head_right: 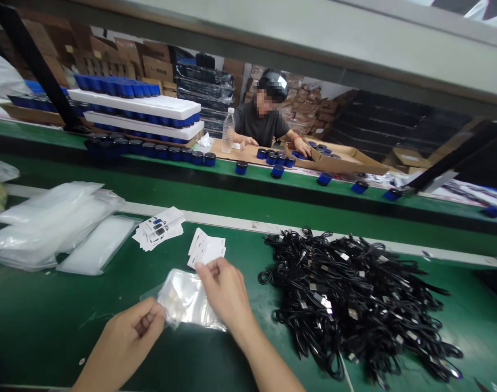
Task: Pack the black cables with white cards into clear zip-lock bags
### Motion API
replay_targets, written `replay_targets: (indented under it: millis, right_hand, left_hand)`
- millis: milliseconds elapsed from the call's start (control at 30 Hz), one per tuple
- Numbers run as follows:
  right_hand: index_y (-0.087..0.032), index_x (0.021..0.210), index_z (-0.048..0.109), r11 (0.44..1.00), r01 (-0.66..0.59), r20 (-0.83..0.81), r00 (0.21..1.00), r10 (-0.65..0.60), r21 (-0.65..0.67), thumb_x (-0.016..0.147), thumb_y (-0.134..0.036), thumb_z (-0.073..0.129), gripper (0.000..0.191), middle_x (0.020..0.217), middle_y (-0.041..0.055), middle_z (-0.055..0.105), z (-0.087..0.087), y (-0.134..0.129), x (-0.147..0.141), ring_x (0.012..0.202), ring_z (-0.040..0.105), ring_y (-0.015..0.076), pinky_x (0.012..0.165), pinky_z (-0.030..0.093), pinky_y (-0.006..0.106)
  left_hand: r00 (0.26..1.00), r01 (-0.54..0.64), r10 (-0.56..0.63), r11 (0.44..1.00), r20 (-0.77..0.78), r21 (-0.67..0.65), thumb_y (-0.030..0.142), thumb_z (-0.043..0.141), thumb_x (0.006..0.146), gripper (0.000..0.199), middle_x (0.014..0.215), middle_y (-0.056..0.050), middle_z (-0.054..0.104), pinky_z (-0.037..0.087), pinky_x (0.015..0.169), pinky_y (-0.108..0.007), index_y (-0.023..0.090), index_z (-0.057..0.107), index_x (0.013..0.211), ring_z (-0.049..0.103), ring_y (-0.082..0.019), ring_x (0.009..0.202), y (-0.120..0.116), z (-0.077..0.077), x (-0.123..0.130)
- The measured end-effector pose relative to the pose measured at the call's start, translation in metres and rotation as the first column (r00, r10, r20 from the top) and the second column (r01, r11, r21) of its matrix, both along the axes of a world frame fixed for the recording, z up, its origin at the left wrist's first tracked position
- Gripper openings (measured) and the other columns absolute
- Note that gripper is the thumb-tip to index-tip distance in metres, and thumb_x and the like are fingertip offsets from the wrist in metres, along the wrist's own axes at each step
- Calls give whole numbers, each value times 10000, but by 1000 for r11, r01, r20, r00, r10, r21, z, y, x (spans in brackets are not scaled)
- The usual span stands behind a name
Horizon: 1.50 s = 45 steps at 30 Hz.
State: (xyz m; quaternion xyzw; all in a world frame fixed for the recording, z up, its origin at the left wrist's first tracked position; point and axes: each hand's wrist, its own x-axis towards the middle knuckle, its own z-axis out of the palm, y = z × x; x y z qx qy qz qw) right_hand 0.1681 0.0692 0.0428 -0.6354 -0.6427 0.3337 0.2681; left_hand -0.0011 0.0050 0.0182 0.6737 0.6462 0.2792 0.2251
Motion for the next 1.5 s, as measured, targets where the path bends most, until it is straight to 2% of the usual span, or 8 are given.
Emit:
replay_targets:
  millis: [200,500,767,867,1000,1167,1300,1500]
  right_hand:
    - [-195,503,477,996,-54,3,999,55,-76,763,-579,557,471,481,10,537,-10,59,-10,524,546,159,475,326,235]
    - [-173,638,510,976,-149,-159,979,124,-157,884,-351,460,307,510,-20,581,-31,55,10,391,530,98,389,354,189]
    - [-186,572,482,987,-117,-15,993,119,109,863,-303,518,316,574,-13,516,4,-16,20,559,484,132,529,303,240]
    - [-185,643,549,899,-313,206,944,258,307,907,-278,472,291,625,11,573,5,-49,9,571,497,141,579,325,259]
    - [-186,670,549,835,-407,298,904,308,372,917,-240,449,272,641,19,586,-5,-63,-6,568,515,152,589,346,269]
    - [-198,799,534,926,-120,-51,988,148,357,809,-306,629,144,755,15,585,-12,-69,-16,697,558,175,651,413,271]
    - [-198,1141,462,997,-7,-442,896,39,74,534,-351,836,729,975,58,619,-22,-85,-28,825,595,214,723,488,296]
    - [-149,765,602,984,-125,-621,784,21,-125,783,-293,591,146,638,25,638,-31,-87,-41,577,619,166,551,483,242]
  left_hand:
    - [998,-5,10,997,61,-75,337,376,825,300,441,75,408,325,470,-209,228,355,547,447,-107,419,0,-1,0]
    - [931,-67,157,961,329,-268,468,414,821,326,475,57,592,440,492,-222,231,443,600,576,-132,436,4,12,-8]
    - [857,-166,276,947,435,-275,438,416,839,252,683,-6,709,519,536,-261,214,492,751,656,-153,548,15,16,-9]
    - [876,-160,231,967,423,-196,440,382,866,272,664,0,689,539,569,-265,215,491,761,678,-167,596,16,15,-6]
    - [927,-234,239,971,288,-52,386,398,857,223,584,42,611,462,516,-232,231,484,722,610,-151,531,13,15,-1]
    - [915,-365,343,929,213,70,353,399,850,177,509,66,485,380,486,-233,241,451,722,512,-149,478,13,15,3]
    - [898,-422,392,896,201,139,329,390,865,160,597,43,508,401,539,-233,237,438,743,541,-158,579,18,16,3]
    - [904,-413,377,892,203,183,330,376,883,173,595,46,496,415,535,-218,234,420,745,528,-142,565,18,15,7]
